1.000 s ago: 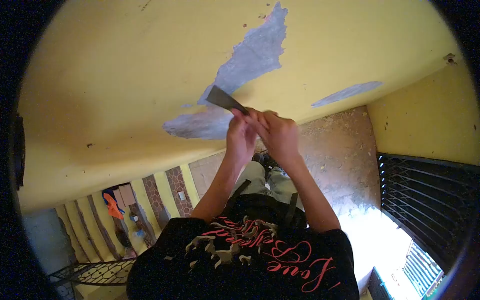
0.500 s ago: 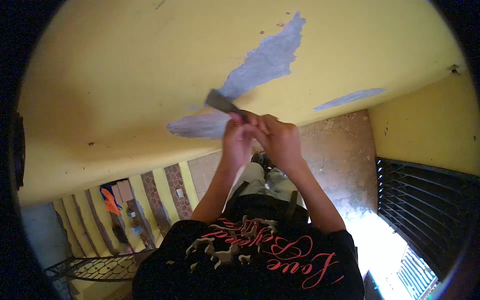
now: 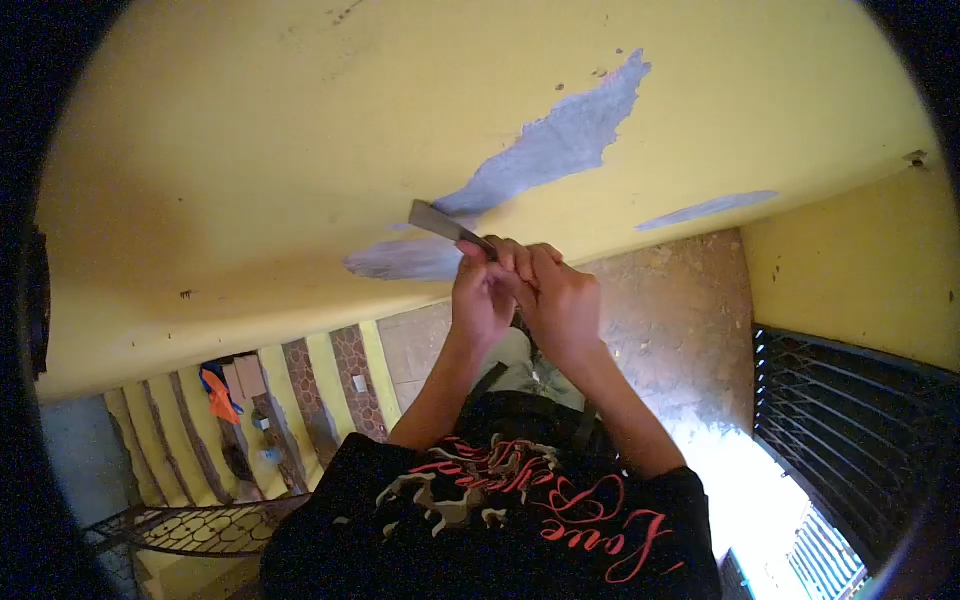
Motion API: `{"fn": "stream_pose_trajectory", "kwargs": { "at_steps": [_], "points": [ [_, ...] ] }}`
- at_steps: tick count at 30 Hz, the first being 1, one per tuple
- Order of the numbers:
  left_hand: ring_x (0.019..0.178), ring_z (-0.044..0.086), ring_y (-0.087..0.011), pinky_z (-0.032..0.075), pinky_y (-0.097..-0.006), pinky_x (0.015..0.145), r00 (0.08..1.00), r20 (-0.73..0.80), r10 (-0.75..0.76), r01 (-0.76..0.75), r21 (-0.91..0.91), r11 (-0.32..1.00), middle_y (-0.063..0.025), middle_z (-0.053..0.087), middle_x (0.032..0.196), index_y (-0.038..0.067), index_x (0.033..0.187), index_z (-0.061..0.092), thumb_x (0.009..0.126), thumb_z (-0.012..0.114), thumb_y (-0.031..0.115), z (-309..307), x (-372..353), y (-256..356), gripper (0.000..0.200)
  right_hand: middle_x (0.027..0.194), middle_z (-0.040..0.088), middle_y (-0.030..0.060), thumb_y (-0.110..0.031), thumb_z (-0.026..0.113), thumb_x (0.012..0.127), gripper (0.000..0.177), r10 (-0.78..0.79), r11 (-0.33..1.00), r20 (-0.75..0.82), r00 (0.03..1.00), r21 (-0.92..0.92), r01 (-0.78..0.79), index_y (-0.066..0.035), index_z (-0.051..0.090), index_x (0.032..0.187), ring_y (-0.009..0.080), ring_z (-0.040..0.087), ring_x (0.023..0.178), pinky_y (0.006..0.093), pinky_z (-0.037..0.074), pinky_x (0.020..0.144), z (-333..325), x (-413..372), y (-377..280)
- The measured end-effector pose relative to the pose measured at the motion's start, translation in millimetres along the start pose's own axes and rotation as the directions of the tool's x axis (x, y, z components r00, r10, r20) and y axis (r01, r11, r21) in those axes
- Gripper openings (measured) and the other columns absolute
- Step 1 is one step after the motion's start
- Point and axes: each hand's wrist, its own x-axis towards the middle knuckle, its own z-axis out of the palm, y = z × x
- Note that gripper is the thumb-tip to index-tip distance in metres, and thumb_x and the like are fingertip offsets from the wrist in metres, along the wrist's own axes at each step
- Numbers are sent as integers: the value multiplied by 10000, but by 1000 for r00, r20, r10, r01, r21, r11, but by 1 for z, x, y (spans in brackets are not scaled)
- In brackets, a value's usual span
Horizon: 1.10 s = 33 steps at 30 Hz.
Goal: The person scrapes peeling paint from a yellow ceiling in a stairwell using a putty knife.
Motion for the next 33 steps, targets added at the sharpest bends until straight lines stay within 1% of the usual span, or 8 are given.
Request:
{"fn": "stream_pose_trajectory", "kwargs": {
  "at_steps": [5,8,12,14,17,25,28,33],
  "points": [
    [771,517,-242,419,-390,805,999,52,-4,-3,133,991,-79,487,698,53,749,461,951,418,431,-3,-11,13,431,714,570,148,-141,659,834,168,24,994,101,995,105,-35,-5,560,832,342,586,571,389,449,500,-18,-4,-18],
    [778,523,-243,418,-380,828,981,-35,-191,194,93,977,-78,495,721,47,761,468,939,409,495,-1,-18,-11,486,722,580,153,-130,661,833,176,42,996,132,990,71,-52,-1,542,815,344,590,570,388,449,497,-30,-18,1],
    [806,526,-243,408,-418,839,1000,29,-1,-2,131,991,-63,489,733,52,770,464,920,406,538,2,0,5,511,673,574,155,-157,656,837,196,21,999,101,995,43,-25,-10,529,812,340,586,540,395,446,464,-13,-9,1],
    [819,530,-256,408,-422,836,996,78,-51,42,111,993,-60,487,732,56,773,466,923,394,539,-8,-9,3,511,632,570,149,-170,647,845,212,-86,993,36,996,82,83,-14,508,806,357,579,527,414,450,452,-18,-10,-8],
    [841,541,-299,412,-431,828,995,61,-83,78,85,993,-57,489,715,61,761,473,925,369,542,0,-14,-2,519,632,570,148,-162,641,849,202,90,992,21,996,92,-92,-11,512,812,355,576,525,415,453,457,-3,-16,-10],
    [846,547,-311,425,-393,806,979,109,-171,161,92,983,-90,513,691,52,732,471,925,373,553,-11,-3,-14,545,729,622,153,-200,645,844,202,107,992,-7,994,72,-106,-21,565,889,336,618,572,395,486,492,-14,-26,-6],
    [847,546,-303,426,-409,821,978,-17,-210,210,75,975,-85,521,734,52,787,472,934,389,520,-5,-21,-17,498,725,602,149,-198,661,829,204,108,989,93,990,91,-117,-26,556,858,339,608,578,399,470,494,-25,-27,2],
    [823,546,-253,438,-360,797,998,-2,-59,59,88,994,-72,519,752,55,803,482,935,371,527,-12,-12,-4,502,704,570,165,-150,654,839,182,32,984,183,983,165,-63,6,560,832,350,584,579,377,439,507,-23,-10,4]
  ]
}}
